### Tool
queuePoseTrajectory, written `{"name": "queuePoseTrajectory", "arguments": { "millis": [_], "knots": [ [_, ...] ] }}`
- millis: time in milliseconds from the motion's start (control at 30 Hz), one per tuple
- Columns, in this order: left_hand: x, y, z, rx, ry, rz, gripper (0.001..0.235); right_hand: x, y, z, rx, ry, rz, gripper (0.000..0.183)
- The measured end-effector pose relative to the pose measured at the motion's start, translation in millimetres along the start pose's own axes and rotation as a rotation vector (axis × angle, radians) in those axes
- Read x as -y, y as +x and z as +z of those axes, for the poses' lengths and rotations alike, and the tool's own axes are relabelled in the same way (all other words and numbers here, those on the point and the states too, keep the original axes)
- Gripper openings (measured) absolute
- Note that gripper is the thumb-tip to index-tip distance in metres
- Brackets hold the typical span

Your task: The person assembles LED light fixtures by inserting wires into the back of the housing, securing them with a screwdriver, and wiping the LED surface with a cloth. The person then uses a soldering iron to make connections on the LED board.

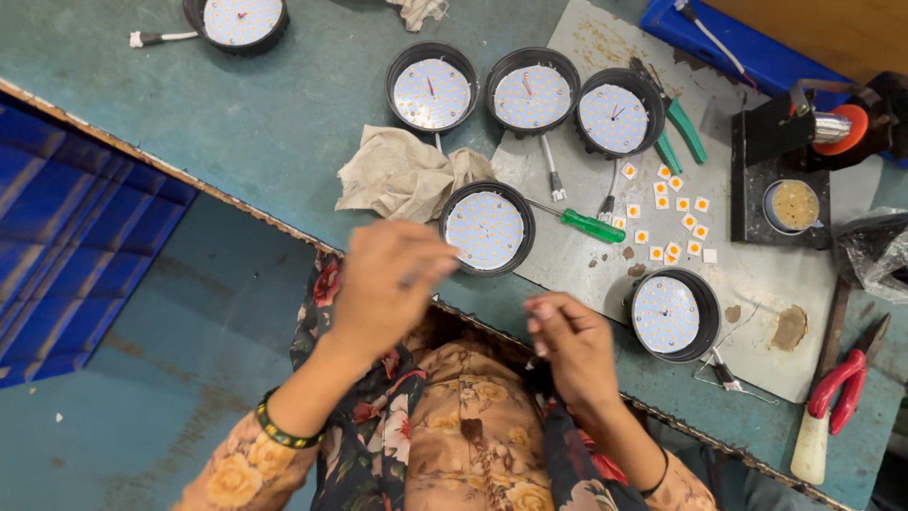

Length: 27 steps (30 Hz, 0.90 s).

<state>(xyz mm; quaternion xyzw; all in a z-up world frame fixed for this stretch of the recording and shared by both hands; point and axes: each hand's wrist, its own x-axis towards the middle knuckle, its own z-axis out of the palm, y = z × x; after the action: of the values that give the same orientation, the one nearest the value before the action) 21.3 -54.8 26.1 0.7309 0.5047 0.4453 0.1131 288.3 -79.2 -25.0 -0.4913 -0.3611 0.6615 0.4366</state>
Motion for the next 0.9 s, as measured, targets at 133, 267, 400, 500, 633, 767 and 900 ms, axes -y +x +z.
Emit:
{"name": "queuePoseTrajectory", "arguments": {
  "millis": [133, 267, 400, 500, 633, 767, 900],
  "knots": [
    [-2, 5, 18, 0.200, 0.199, 0.235, 0.029, 1, 4, -16, -0.057, 0.107, -0.204, 0.017],
    [14, 20, 24, 0.254, 0.314, 0.359, 0.030, 0, 1, -16, -0.112, 0.083, -0.244, 0.019],
    [20, 27, 28, 0.272, 0.381, 0.549, 0.028, 5, 2, -8, -0.073, 0.036, -0.264, 0.018],
    [20, 30, 29, 0.293, 0.404, 0.635, 0.023, 8, 4, -2, -0.029, 0.048, -0.348, 0.012],
    [19, 40, 28, 0.348, 0.358, 0.621, 0.018, 8, 7, 2, -0.079, -0.052, -0.342, 0.015],
    [17, 39, 32, 0.366, 0.192, 0.517, 0.024, -2, 12, 1, -0.090, 0.048, -0.239, 0.018],
    [15, 44, 34, 0.326, 0.026, 0.386, 0.027, -2, 24, 0, -0.094, 0.167, -0.215, 0.016]
  ]
}}
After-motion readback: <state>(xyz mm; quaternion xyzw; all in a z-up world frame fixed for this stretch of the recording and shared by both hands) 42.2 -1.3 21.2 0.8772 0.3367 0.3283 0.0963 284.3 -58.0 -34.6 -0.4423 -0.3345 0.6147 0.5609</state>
